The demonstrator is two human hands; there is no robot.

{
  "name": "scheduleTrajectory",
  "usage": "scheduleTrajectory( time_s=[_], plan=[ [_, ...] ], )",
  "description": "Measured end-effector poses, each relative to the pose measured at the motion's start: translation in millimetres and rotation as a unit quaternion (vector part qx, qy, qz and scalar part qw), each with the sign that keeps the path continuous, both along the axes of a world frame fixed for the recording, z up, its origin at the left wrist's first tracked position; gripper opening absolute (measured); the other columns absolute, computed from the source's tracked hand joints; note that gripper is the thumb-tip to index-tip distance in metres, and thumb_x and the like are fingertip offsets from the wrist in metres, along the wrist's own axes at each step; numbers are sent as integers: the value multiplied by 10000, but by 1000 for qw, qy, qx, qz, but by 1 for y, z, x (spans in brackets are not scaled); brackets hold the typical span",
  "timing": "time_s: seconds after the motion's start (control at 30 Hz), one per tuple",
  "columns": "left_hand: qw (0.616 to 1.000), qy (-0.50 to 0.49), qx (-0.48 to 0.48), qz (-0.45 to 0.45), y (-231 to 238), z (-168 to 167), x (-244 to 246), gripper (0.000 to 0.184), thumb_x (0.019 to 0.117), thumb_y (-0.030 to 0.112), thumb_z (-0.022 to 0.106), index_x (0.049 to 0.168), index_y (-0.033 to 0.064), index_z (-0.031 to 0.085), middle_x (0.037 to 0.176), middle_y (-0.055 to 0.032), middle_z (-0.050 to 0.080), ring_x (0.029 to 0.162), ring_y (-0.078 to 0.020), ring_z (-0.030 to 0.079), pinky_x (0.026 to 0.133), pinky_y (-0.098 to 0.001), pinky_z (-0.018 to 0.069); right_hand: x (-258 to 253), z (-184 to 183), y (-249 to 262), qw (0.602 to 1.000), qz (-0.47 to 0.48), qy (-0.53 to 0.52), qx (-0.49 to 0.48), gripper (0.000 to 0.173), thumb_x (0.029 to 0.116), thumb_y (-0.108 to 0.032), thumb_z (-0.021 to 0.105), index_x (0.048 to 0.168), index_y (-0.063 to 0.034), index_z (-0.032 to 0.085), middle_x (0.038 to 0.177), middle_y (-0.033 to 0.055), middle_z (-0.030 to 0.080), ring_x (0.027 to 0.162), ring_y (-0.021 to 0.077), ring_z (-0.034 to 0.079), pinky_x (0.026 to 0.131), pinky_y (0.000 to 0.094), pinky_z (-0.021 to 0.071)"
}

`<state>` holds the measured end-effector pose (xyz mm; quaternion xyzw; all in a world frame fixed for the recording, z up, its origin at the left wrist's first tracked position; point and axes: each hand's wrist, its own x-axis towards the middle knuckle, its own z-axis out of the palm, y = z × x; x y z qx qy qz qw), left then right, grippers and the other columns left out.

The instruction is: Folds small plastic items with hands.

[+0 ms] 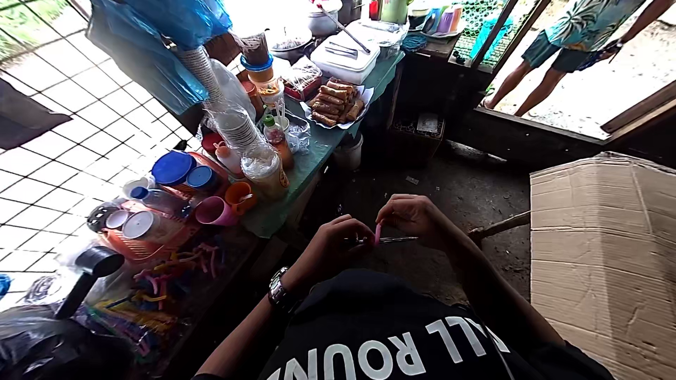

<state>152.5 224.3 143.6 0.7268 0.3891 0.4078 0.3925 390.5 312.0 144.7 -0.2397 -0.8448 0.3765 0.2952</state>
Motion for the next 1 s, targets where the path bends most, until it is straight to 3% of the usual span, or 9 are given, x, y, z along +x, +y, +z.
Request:
scheduleTrajectory(
  time_s=[0.07,0.17,0.3,0.33,0.63,0.8,0.87,0.93,1.0],
  plan=[
    [1000,-27,4,12,-1,-1,0,281,949,162,726,1195,32,689,996,-8,670,803,33,578,712,-123,497,-8,-10,-10,998,-3,29,-51,190,976,-183,665,998,-17,755,904,31,699,861,-10,614,794,151,498],
    [995,-34,-10,89,-2,-5,3,274,961,186,707,1214,81,729,901,46,627,745,44,531,674,-115,454,-18,-21,-26,998,-25,44,-42,182,972,-163,660,1001,-13,759,928,42,732,871,4,652,835,192,527],
    [985,-60,-57,154,-4,-8,7,217,950,201,720,1139,100,757,864,66,604,693,41,516,618,-114,439,-18,-17,-41,996,-68,-26,52,175,999,-205,612,1002,-88,742,874,23,722,828,136,674,871,458,490],
    [983,-64,-63,161,-4,-8,7,209,945,198,726,1127,100,759,872,61,604,695,35,525,620,-117,448,-17,-13,-44,993,-82,-48,74,181,1003,-217,602,1003,-105,745,875,16,721,837,149,680,898,488,483],
    [981,-68,-67,172,-7,-12,8,107,922,133,733,970,41,709,892,8,648,750,-5,620,687,-155,538,-19,-1,-58,964,-115,-127,204,226,1033,-251,542,998,-136,732,840,17,690,819,172,670,912,462,475],
    [988,59,-49,133,-9,-11,6,143,918,186,737,949,47,745,842,1,604,749,11,557,679,-119,462,-15,23,-55,926,-119,-200,298,238,1045,-250,524,956,-170,731,884,23,665,856,220,648,952,511,442],
    [991,85,-33,94,-9,-9,5,162,923,205,740,950,45,751,828,-15,599,745,-2,546,675,-125,448,-15,30,-46,930,-95,-207,288,221,1033,-248,541,943,-188,734,898,7,682,881,210,662,969,537,437],
    [994,86,-17,58,-9,-5,2,187,929,221,741,943,35,747,814,-24,592,742,-5,547,668,-127,448,-14,31,-31,960,-38,-179,212,213,1022,-270,573,952,-186,756,914,-2,705,888,179,666,943,519,445],
    [997,66,-9,37,-10,-1,-1,196,936,218,740,934,22,741,808,-16,586,751,11,548,669,-112,450,-13,26,-8,988,42,-128,68,195,997,-272,639,970,-146,786,927,-6,715,898,95,649,890,388,468]
  ],
)
